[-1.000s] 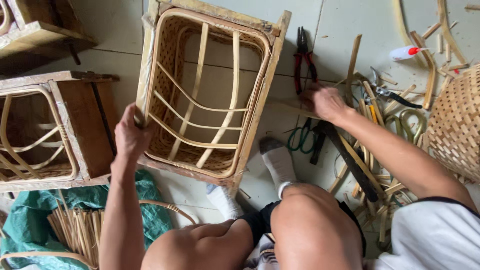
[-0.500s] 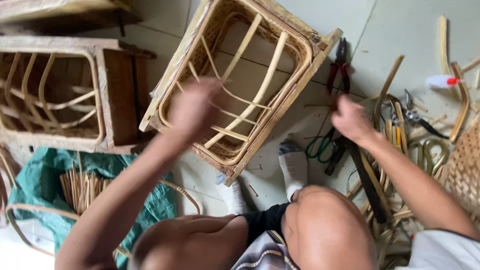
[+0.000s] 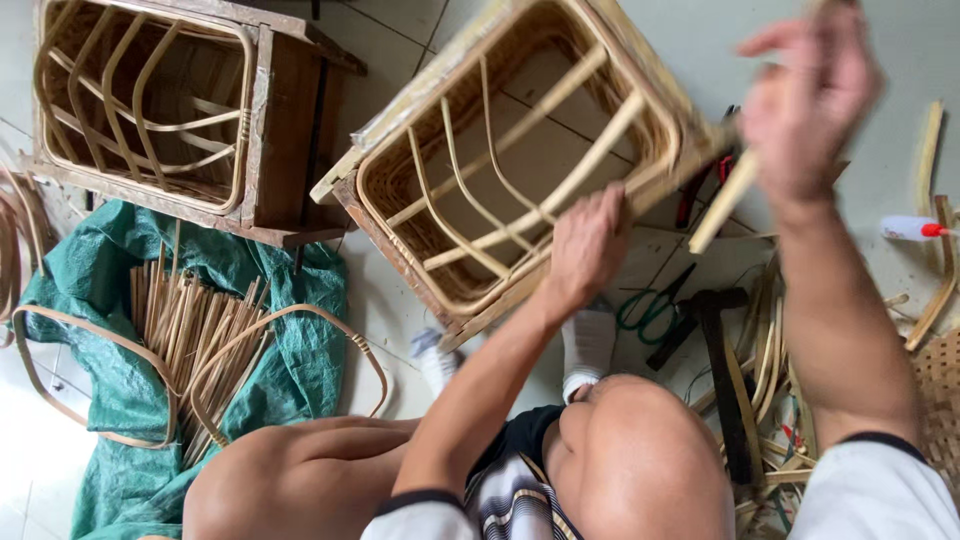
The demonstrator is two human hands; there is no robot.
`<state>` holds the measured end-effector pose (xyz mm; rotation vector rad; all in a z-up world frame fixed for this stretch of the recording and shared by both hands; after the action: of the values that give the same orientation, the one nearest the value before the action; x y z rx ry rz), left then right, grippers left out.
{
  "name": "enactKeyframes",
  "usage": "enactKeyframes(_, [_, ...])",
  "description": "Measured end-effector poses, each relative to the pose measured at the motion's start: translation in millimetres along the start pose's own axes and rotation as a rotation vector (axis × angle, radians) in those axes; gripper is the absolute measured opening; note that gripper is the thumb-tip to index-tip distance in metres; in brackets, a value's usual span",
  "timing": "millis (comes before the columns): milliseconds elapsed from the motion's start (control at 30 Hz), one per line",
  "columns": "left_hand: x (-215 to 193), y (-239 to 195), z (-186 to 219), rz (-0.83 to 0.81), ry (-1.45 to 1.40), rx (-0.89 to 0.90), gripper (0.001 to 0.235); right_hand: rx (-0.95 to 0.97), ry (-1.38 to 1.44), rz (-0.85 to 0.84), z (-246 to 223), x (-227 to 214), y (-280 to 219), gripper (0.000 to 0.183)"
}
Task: The person assembles a rectangular basket frame by inserting curved bamboo strips into a wooden mold. They use a hammer to secure the strips, apply glue to the joints, and adjust the frame to ensure proper alignment.
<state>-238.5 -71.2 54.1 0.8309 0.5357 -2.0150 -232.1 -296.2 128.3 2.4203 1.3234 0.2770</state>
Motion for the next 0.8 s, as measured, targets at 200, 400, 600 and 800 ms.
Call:
enactKeyframes(200, [-8, -94, 5, -0.088, 0.032, 0.032, 0.039, 0.184, 0.144, -0.137, 45, 78, -26, 0.016])
enactKeyframes(400, [-31, -116, 2, -0.052, 0.193, 0.056, 0.058, 0.194, -0.044, -0.145, 44, 99, -62, 0.037])
enactKeyframes(600, [-28, -110, 1, -0.134, 0.175, 0.068, 0.059, 0.326, -0.107, -0.070, 54, 92, -62, 0.036])
enactKeyframes(800, [-19, -106, -3, -0.143, 0.127, 0.091, 0.051, 0.192, -0.162, -0.024, 67, 88, -67, 0.030])
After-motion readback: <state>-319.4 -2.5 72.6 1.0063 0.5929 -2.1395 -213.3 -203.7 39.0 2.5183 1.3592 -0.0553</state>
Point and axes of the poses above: each hand's wrist, its own y-axis towards the middle knuckle, its own x-axis out of the palm, z = x × y, the point moved 4 cm from there along y, towards the middle knuckle, and after that the axes turned 8 degrees about -x, right-handed, at the moved point
